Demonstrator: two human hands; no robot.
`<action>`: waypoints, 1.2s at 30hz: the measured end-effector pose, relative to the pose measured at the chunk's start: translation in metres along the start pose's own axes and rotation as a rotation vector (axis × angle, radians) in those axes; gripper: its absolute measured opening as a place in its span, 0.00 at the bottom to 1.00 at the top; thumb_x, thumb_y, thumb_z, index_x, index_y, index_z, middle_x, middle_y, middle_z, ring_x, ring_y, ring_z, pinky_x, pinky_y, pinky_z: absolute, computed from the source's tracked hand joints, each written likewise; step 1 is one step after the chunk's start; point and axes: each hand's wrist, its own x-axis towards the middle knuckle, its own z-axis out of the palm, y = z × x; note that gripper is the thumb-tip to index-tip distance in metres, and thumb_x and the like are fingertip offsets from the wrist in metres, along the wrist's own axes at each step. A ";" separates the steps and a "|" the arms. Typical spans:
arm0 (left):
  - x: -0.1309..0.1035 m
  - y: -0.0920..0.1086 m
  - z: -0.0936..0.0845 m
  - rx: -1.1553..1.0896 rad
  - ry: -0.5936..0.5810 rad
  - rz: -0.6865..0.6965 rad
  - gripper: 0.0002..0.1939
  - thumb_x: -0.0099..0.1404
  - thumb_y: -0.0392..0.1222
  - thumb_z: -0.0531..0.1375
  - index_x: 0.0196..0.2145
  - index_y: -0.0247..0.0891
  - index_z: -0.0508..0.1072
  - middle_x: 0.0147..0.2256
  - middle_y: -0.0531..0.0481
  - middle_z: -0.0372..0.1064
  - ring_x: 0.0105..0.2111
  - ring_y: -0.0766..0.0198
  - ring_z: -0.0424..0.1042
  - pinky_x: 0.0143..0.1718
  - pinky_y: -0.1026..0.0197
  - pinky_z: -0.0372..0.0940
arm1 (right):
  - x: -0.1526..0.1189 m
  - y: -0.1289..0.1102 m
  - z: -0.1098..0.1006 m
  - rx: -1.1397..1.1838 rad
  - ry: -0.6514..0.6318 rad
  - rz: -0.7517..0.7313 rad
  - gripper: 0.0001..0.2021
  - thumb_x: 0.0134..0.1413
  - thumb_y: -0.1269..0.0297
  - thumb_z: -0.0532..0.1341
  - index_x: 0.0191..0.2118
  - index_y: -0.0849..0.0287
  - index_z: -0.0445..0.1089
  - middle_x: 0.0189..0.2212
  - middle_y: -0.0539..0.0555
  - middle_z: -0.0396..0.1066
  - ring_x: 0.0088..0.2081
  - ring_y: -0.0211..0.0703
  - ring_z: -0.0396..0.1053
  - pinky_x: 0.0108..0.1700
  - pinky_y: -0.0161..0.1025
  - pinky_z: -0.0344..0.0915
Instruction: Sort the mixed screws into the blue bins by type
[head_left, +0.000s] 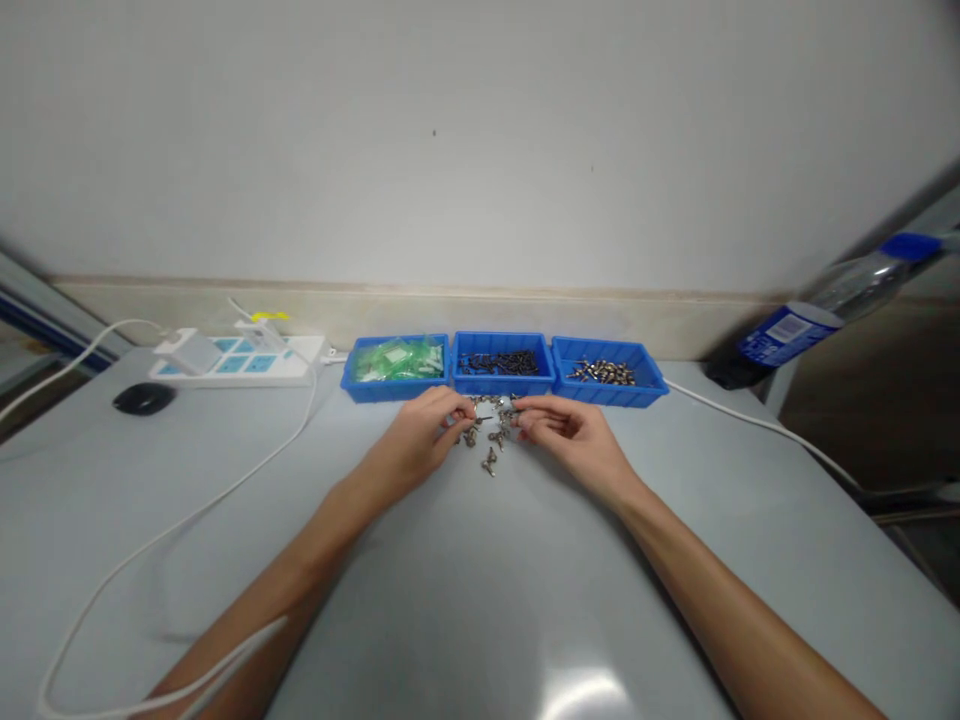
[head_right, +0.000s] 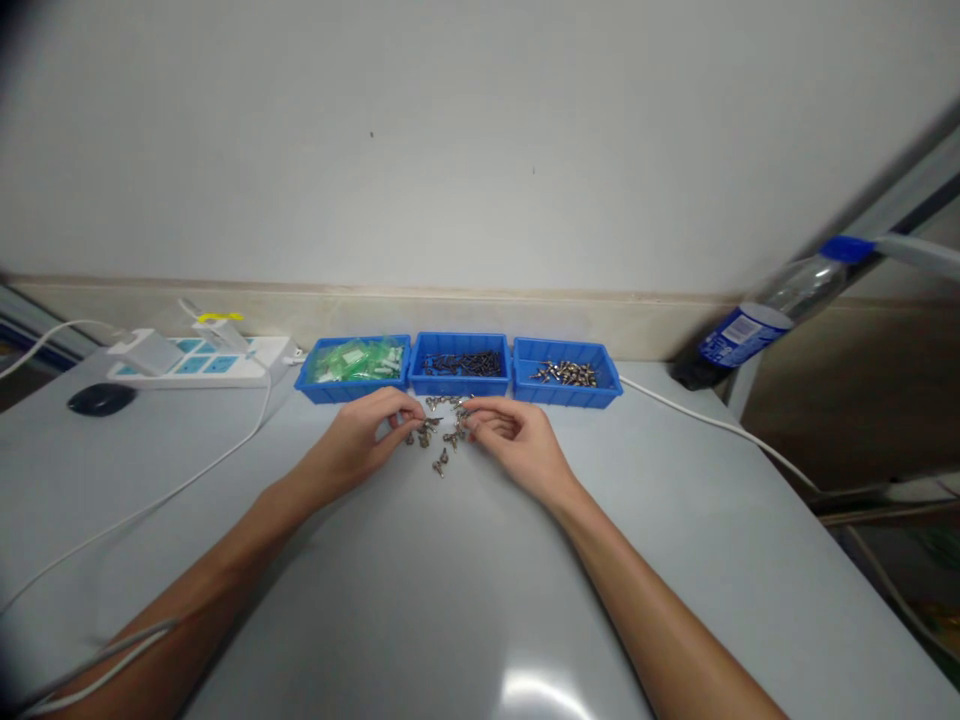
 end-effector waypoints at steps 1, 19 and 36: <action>-0.001 0.000 0.001 0.011 -0.008 0.016 0.05 0.69 0.33 0.57 0.36 0.37 0.72 0.35 0.49 0.73 0.36 0.62 0.71 0.40 0.60 0.67 | -0.002 0.000 0.003 0.012 -0.031 0.011 0.16 0.49 0.59 0.70 0.44 0.60 0.78 0.34 0.56 0.81 0.35 0.44 0.79 0.42 0.41 0.75; -0.001 0.010 0.004 0.034 0.057 0.034 0.10 0.71 0.36 0.57 0.49 0.36 0.72 0.43 0.45 0.75 0.42 0.59 0.73 0.48 0.55 0.69 | 0.007 -0.004 0.004 0.231 0.106 0.053 0.14 0.43 0.59 0.74 0.38 0.57 0.80 0.34 0.56 0.82 0.37 0.47 0.80 0.48 0.47 0.74; -0.008 -0.003 0.015 0.234 -0.057 0.031 0.13 0.73 0.37 0.54 0.50 0.35 0.73 0.48 0.41 0.74 0.48 0.53 0.70 0.53 0.49 0.67 | 0.006 0.014 -0.006 -0.991 -0.131 -0.506 0.20 0.61 0.76 0.53 0.55 0.62 0.72 0.50 0.62 0.75 0.51 0.52 0.71 0.55 0.48 0.67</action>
